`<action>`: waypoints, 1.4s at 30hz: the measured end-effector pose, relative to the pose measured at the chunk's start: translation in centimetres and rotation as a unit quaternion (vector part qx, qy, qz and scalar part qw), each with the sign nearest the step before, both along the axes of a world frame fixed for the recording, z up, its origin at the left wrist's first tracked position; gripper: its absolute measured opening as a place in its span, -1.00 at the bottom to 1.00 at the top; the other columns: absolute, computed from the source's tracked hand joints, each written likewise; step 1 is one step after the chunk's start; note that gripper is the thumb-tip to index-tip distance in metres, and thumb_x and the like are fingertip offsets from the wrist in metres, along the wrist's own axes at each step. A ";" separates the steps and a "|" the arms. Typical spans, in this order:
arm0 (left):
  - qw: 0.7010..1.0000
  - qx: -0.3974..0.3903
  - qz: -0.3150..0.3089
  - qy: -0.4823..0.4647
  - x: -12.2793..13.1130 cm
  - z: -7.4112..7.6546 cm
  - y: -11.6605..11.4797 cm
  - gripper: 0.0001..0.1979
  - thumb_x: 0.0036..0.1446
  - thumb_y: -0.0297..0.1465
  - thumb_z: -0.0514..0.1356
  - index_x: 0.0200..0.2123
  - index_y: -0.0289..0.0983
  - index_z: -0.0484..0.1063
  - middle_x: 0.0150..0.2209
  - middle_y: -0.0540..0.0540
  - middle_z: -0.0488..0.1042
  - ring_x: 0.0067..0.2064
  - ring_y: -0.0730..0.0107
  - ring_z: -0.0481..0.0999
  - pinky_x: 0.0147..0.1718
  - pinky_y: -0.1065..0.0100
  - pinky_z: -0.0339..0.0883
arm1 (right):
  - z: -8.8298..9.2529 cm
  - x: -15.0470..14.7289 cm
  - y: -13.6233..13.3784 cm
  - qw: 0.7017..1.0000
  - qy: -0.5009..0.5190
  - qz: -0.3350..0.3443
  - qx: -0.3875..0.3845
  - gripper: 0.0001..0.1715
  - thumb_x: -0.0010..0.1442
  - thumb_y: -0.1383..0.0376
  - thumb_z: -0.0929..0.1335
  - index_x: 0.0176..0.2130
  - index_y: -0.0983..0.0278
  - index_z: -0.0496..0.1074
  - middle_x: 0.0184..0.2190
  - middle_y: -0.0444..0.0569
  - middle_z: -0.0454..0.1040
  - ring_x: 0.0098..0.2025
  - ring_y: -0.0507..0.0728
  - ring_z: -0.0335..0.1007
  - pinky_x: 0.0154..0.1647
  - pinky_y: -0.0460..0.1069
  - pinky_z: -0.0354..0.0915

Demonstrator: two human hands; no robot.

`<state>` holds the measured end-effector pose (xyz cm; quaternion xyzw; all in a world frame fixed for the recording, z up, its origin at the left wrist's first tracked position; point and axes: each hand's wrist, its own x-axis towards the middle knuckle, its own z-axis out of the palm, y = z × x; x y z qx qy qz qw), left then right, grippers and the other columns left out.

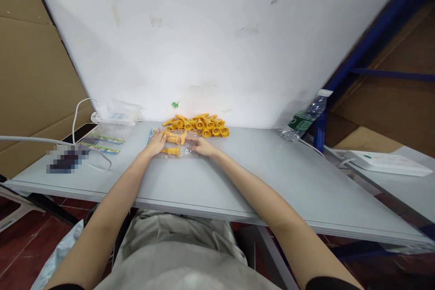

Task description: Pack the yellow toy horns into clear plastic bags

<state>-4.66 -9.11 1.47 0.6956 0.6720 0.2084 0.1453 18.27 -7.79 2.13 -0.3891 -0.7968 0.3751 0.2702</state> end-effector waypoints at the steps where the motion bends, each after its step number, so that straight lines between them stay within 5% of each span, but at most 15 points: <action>1: 1.000 -0.008 -0.001 0.015 0.0 0.0 0.0 -0.41 0.26 -0.23 -0.26 0.32 -0.27 -0.08 0.36 -0.12 -0.21 0.36 0.20 -0.26 0.26 0.05 -0.23 | 0.4 0.1 0.0 1.000 -0.017 0.009 0.012 -0.48 -0.02 0.54 0.29 -0.06 0.27 0.47 0.00 -0.03 0.47 0.05 0.14 0.38 0.10 0.05 0.25; 4: 0.998 -0.028 -0.008 0.055 0.2 0.2 -0.3 -0.39 0.25 -0.17 -0.28 0.33 -0.20 -0.13 0.37 -0.05 -0.31 0.36 0.15 -0.34 0.25 -0.06 -0.26 | 2.4 0.6 0.3 0.996 -0.068 -0.011 0.052 -0.54 -0.04 0.56 0.23 -0.18 0.32 0.53 -0.18 -0.03 0.55 -0.09 0.13 0.45 -0.01 0.00 0.30; 7: 0.996 -0.041 -0.021 0.075 0.4 0.4 -0.5 -0.38 0.25 -0.16 -0.31 0.34 -0.20 -0.17 0.37 -0.05 -0.36 0.36 0.14 -0.36 0.24 -0.10 -0.26 | 4.7 1.1 1.0 0.981 -0.091 -0.131 0.106 -0.60 0.01 0.52 0.16 -0.33 0.38 0.52 -0.33 0.03 0.54 -0.25 0.13 0.44 -0.14 -0.02 0.31; 12: 0.995 -0.049 -0.030 0.081 0.4 0.8 -0.5 -0.38 0.25 -0.16 -0.33 0.34 -0.19 -0.20 0.37 -0.04 -0.40 0.36 0.19 -0.38 0.24 -0.08 -0.28 | 6.6 2.2 3.0 0.906 -0.136 -0.283 0.283 -0.55 0.11 0.41 0.15 -0.05 0.38 0.40 -0.03 0.17 0.39 0.00 0.21 0.26 -0.01 0.06 0.17; 19: 0.993 -0.037 -0.043 0.099 0.5 1.1 -0.3 -0.39 0.26 -0.19 -0.32 0.34 -0.21 -0.20 0.37 -0.02 -0.39 0.36 0.14 -0.35 0.22 -0.12 -0.22 | 4.6 2.8 4.2 0.884 -0.360 -0.195 0.225 -0.58 0.17 0.16 0.24 -0.03 0.25 0.41 0.06 0.12 0.36 0.05 0.33 0.24 0.07 0.28 0.05; 35: 0.992 -0.041 -0.059 0.107 0.2 0.7 0.2 -0.39 0.26 -0.15 -0.33 0.34 -0.16 -0.24 0.37 -0.02 -0.35 0.36 0.18 -0.33 0.22 -0.10 -0.21 | 4.2 0.8 4.8 0.812 -0.432 -0.185 0.345 -0.62 0.13 0.23 0.29 -0.08 0.32 0.43 -0.13 0.16 0.50 0.00 0.33 0.28 0.19 0.43 -0.44; 42: 0.992 -0.051 -0.052 0.103 0.5 1.0 -0.2 -0.38 0.26 -0.16 -0.34 0.35 -0.19 -0.27 0.37 0.00 -0.38 0.36 0.22 -0.34 0.23 -0.08 -0.23 | 5.2 0.7 5.1 0.860 -0.300 -0.271 0.311 -0.72 0.14 0.20 0.23 -0.25 0.30 0.42 -0.30 0.10 0.53 -0.17 0.24 0.36 0.15 0.35 -0.23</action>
